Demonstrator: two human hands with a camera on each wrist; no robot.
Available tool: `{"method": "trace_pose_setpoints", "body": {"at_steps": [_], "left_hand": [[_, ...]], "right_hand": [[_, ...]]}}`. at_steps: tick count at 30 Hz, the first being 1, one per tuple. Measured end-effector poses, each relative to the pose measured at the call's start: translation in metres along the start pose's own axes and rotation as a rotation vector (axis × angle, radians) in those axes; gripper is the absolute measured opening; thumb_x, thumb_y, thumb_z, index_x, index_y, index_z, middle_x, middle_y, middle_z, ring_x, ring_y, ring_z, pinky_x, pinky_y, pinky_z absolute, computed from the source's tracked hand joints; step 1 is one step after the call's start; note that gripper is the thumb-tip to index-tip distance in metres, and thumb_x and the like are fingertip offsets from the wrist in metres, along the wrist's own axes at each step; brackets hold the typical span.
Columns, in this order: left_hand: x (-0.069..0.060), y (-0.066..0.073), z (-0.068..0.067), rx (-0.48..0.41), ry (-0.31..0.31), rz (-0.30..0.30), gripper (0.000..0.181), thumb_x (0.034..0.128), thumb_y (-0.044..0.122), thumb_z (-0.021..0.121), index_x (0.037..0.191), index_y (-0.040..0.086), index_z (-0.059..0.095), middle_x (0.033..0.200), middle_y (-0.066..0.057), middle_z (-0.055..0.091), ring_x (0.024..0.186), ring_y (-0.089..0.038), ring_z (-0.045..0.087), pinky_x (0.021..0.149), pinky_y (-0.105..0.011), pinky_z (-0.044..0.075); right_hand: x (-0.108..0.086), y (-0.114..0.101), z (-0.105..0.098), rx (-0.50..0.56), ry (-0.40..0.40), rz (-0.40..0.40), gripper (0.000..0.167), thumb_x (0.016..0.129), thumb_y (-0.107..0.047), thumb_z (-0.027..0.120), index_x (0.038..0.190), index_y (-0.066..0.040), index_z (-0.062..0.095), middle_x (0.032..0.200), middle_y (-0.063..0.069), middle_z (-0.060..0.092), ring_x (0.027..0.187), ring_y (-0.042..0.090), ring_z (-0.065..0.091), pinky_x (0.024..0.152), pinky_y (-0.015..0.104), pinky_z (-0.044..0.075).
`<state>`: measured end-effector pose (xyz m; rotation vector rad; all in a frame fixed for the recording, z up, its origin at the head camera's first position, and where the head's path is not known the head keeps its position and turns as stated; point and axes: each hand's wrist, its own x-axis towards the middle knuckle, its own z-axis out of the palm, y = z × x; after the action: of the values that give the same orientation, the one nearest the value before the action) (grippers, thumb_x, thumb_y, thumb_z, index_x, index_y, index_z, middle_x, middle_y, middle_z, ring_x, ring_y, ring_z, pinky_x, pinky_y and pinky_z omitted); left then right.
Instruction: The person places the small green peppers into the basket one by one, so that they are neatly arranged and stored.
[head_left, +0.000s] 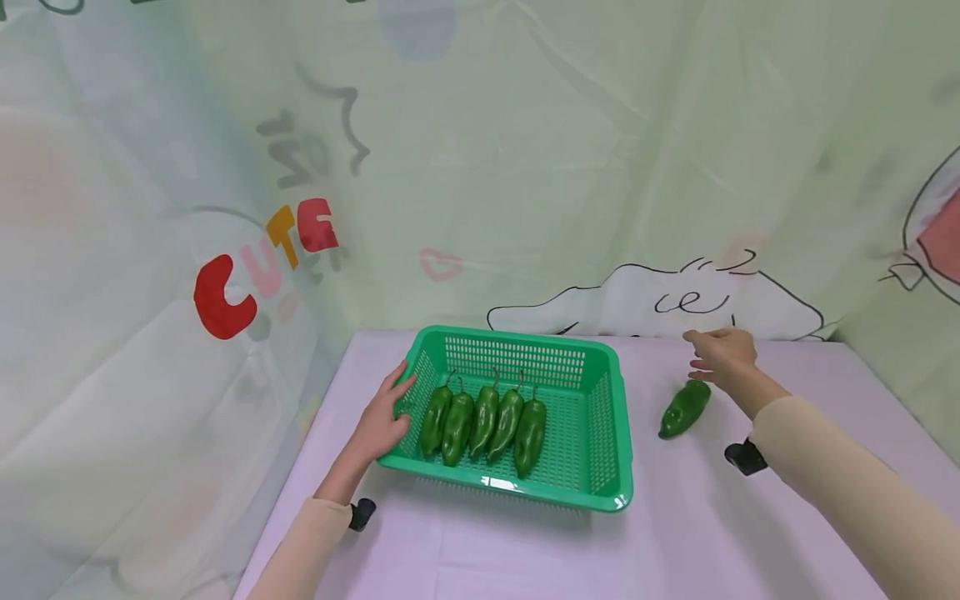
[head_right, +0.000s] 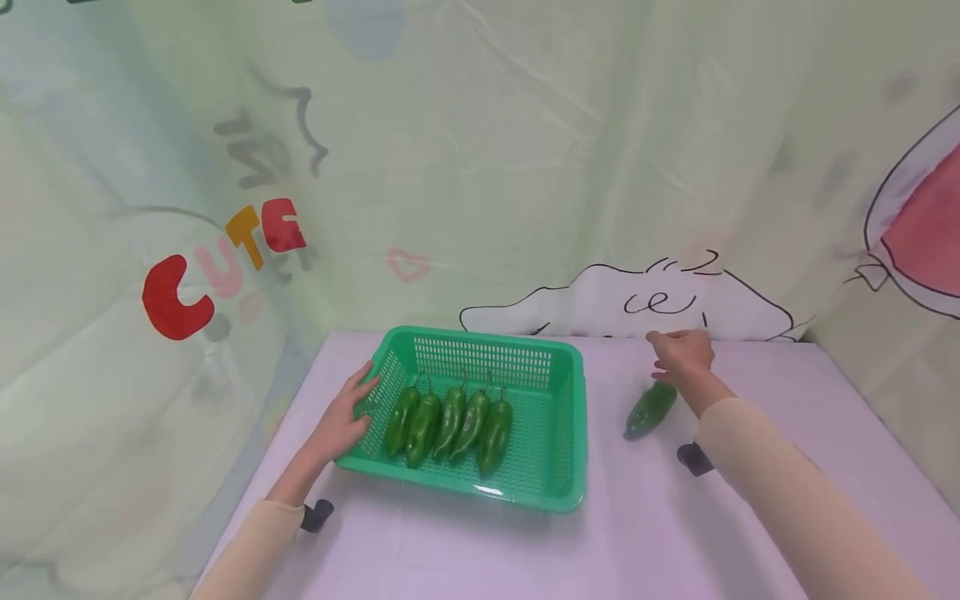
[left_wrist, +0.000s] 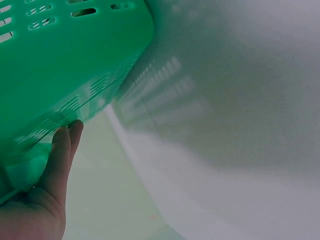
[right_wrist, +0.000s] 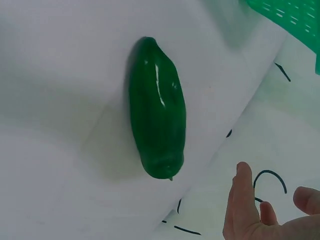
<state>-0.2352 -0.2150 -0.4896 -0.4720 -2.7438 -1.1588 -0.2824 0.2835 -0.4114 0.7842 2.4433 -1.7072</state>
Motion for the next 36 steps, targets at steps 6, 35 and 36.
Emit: {"method": "trace_pose_setpoints", "body": {"at_steps": [6, 35, 36], "left_hand": [[-0.001, -0.002, -0.001, -0.001, 0.005, -0.003, 0.071, 0.0745, -0.008, 0.051, 0.144, -0.008, 0.043, 0.16, -0.017, 0.025, 0.144, -0.039, 0.026, 0.1, -0.056, 0.04], [0.001, 0.0, -0.001, -0.007, -0.008, -0.015, 0.07, 0.0762, -0.007, 0.05, 0.146, -0.006, 0.042, 0.162, -0.014, 0.022, 0.146, -0.037, 0.024, 0.105, -0.056, 0.036], [0.001, 0.0, -0.001, -0.006, -0.01, -0.016, 0.07, 0.0762, -0.006, 0.05, 0.146, -0.006, 0.042, 0.162, -0.014, 0.022, 0.145, -0.037, 0.024, 0.105, -0.056, 0.036]], "right_hand": [[0.025, 0.03, 0.008, -0.046, 0.048, 0.043, 0.06, 0.095, -0.022, 0.056, 0.138, 0.016, 0.041, 0.138, 0.038, 0.041, 0.116, 0.048, 0.054, 0.084, 0.043, 0.055], [0.005, 0.062, 0.021, -0.154, 0.061, 0.118, 0.061, 0.091, -0.02, 0.056, 0.133, 0.021, 0.038, 0.123, 0.036, 0.044, 0.115, 0.044, 0.053, 0.082, 0.044, 0.055], [0.005, 0.062, 0.022, -0.159, 0.06, 0.117, 0.06, 0.091, -0.02, 0.056, 0.133, 0.021, 0.039, 0.124, 0.036, 0.044, 0.114, 0.044, 0.053, 0.081, 0.044, 0.055]]}}
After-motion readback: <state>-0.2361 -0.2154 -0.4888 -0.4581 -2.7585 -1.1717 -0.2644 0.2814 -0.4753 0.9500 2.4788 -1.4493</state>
